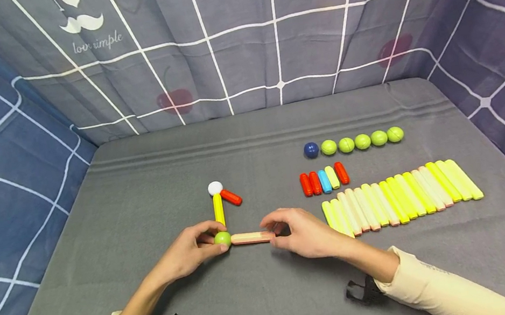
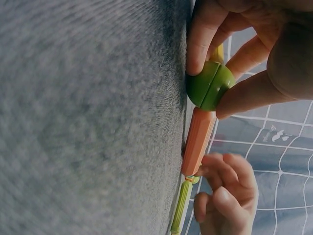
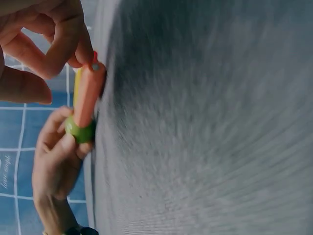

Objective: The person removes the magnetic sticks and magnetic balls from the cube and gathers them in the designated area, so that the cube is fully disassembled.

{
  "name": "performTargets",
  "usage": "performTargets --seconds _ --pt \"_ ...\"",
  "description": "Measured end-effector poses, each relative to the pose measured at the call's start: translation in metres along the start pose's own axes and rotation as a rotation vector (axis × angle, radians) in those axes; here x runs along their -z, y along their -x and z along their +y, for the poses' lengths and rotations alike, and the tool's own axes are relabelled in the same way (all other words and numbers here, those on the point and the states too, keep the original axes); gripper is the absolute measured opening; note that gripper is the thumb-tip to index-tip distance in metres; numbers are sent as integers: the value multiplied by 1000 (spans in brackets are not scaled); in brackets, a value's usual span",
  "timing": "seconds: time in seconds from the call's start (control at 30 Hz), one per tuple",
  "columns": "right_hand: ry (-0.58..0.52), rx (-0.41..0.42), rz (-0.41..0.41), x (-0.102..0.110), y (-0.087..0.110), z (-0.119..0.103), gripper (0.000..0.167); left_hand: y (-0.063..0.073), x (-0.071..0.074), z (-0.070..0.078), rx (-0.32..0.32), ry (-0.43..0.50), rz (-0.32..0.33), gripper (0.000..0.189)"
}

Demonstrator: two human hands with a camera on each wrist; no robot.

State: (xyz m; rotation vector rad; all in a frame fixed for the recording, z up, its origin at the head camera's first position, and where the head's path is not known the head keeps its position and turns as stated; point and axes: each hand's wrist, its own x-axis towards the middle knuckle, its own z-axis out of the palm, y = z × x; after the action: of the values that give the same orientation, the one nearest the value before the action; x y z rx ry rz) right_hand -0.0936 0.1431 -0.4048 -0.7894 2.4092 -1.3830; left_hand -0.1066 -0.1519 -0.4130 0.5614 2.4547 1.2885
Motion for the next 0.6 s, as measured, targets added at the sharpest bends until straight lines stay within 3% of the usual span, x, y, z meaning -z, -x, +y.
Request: performTargets --seconds 0.17,0.6 --pt "81 10 6 -13 -13 2 26 -1 0 1 -7 -2 -9 26" --pt "147 21 -44 -25 -34 -4 30 -1 1 2 11 10 -17 27"
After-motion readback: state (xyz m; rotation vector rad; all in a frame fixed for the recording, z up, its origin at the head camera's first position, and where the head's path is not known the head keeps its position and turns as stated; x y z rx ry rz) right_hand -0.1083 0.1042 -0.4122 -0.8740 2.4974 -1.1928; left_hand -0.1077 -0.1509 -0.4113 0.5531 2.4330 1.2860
